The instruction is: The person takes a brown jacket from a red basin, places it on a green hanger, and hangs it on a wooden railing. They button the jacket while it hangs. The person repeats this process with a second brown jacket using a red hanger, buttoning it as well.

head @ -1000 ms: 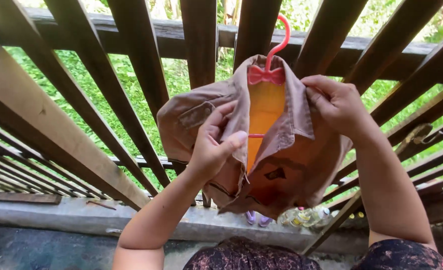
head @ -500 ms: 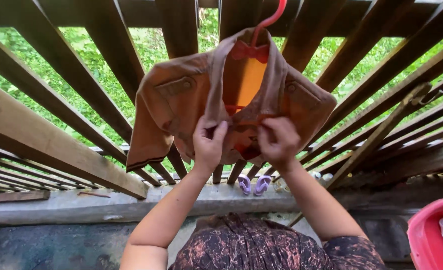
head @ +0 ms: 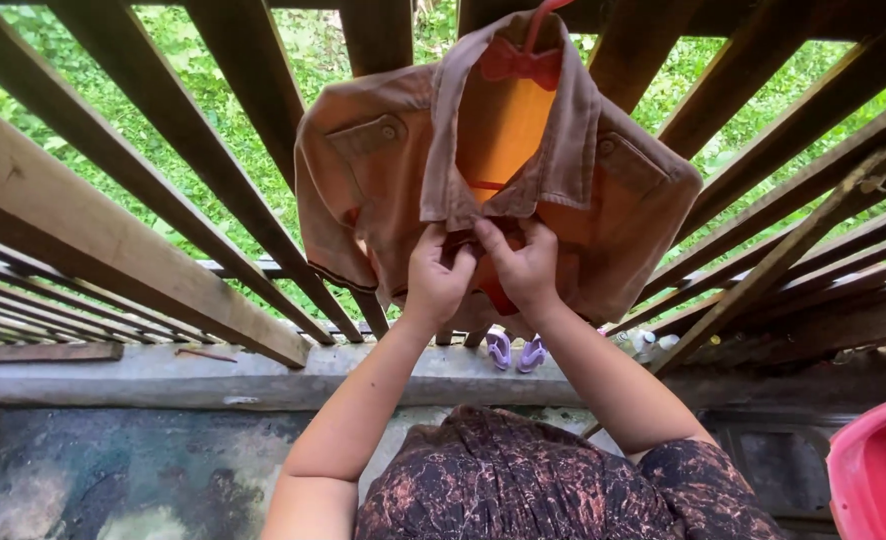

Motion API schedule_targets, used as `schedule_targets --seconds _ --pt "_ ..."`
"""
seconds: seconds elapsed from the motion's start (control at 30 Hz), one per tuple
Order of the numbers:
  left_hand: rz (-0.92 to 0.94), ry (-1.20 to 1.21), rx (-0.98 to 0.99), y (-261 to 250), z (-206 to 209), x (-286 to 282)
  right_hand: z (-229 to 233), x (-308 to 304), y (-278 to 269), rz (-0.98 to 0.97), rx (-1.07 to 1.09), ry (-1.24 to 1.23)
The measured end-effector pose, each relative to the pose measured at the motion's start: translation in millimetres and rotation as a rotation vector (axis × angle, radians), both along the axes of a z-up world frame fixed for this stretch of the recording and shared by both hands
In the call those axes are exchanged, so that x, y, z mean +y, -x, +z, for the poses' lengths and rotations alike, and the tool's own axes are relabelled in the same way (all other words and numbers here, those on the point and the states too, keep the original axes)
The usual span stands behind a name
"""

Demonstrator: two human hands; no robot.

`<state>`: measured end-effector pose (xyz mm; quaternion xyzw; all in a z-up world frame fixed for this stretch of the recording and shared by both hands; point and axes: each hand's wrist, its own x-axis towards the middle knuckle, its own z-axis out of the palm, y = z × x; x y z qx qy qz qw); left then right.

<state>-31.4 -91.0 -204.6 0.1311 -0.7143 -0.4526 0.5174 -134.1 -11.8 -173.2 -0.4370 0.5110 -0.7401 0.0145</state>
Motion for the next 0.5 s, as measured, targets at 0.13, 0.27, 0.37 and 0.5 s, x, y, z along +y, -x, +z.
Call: schedule_targets --seconds 0.13,0.27,0.37,0.5 --pt "0.033 0.091 -0.033 -6.5 8.6 4.6 6.4 6.0 -8.0 0.095 -0.115 0.031" --pt "0.236 0.407 -0.120 -3.9 12.8 9.3 11.3 13.0 -7.5 0.206 -0.394 -0.051" --pt "0.272 0.541 -0.164 -2.4 13.0 8.5 15.5 12.9 -3.1 0.224 -0.460 -0.088" --pt "0.172 0.575 -0.186 -6.3 13.5 3.7 12.5 1.8 1.3 0.174 -0.578 -0.077"
